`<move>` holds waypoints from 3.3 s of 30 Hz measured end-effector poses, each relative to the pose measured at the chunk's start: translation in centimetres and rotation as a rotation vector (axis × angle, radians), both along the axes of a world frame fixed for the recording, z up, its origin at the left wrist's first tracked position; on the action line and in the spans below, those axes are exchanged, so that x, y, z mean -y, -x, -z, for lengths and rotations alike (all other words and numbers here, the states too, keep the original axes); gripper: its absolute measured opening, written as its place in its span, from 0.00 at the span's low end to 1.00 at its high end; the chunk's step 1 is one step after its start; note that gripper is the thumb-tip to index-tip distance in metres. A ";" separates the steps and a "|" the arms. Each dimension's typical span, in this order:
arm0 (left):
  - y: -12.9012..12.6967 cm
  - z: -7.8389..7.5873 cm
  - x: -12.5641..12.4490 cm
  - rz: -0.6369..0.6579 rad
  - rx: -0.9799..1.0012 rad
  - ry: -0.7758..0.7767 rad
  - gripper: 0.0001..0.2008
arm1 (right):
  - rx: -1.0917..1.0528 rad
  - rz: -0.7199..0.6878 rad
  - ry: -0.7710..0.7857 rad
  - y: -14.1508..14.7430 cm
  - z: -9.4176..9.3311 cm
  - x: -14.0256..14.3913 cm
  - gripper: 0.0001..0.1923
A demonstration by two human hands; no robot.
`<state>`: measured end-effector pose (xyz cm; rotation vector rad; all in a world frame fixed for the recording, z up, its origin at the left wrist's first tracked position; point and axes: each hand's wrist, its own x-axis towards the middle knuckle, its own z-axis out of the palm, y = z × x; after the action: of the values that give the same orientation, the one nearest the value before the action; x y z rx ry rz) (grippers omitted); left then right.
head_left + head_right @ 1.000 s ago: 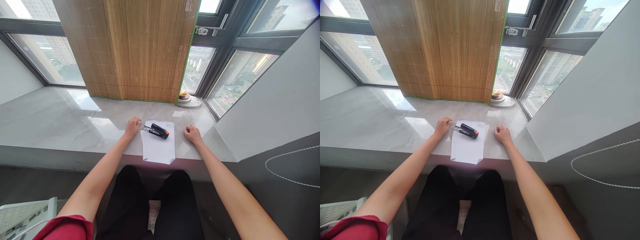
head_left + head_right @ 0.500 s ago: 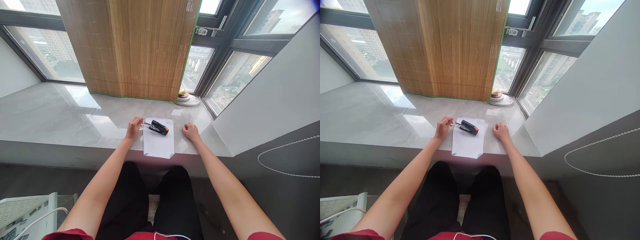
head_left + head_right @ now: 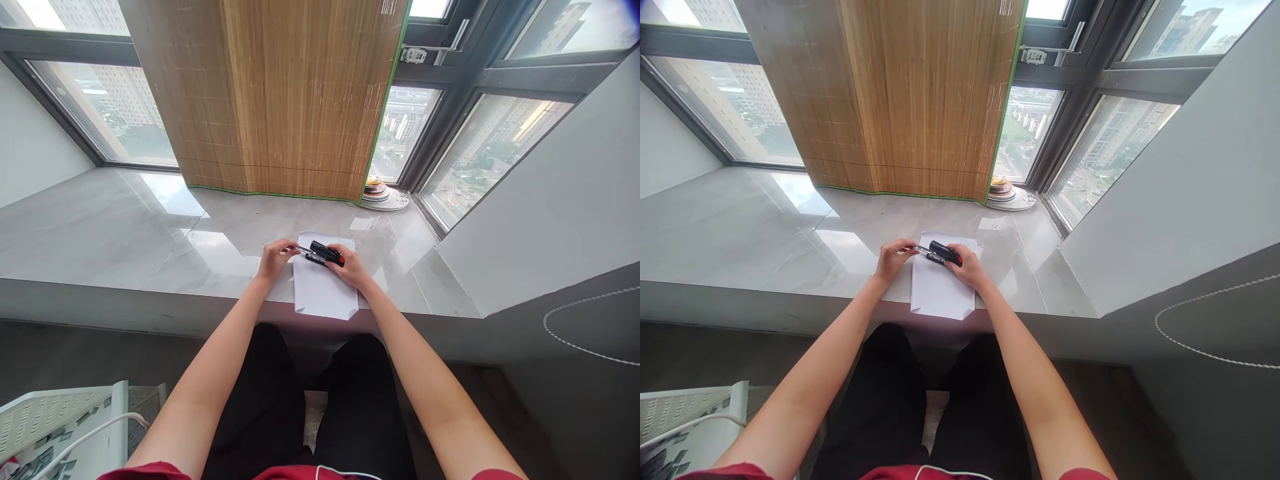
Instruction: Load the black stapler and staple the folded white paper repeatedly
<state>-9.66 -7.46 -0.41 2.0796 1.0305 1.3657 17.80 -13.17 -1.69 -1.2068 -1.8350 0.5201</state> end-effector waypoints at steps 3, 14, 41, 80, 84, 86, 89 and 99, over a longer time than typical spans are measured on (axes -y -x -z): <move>-0.1 0.1 -0.1 0.068 -0.003 0.042 0.13 | -0.014 -0.007 0.018 -0.5 0.2 -0.1 0.20; -0.3 -0.1 0.0 0.075 -0.004 0.083 0.11 | -0.042 -0.038 0.029 -0.6 -0.7 0.1 0.20; -0.4 -1.4 0.5 0.214 -0.012 0.104 0.16 | -0.051 0.002 -0.101 -0.7 -1.1 0.5 0.16; 0.0 -2.1 0.7 0.203 0.055 0.180 0.17 | -0.227 0.047 -0.117 -1.1 -1.4 0.6 0.15; 0.1 -2.2 0.9 0.171 0.097 0.180 0.20 | -0.242 0.070 -0.108 -1.3 -1.5 0.5 0.16; 0.1 -2.1 1.0 0.178 0.106 0.211 0.22 | -0.247 0.063 -0.110 -1.3 -1.5 0.6 0.16; 0.1 -1.8 0.9 0.228 0.074 0.253 0.24 | -0.221 -0.031 -0.128 -1.0 -1.7 0.9 0.15; 0.2 -1.9 0.4 0.394 -0.194 0.086 0.43 | -0.043 -0.403 -0.081 0.1 -2.5 1.7 0.15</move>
<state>-9.88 -7.81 1.54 2.2324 0.6849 0.9247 17.68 -14.84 0.77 -0.7659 -2.0495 0.6801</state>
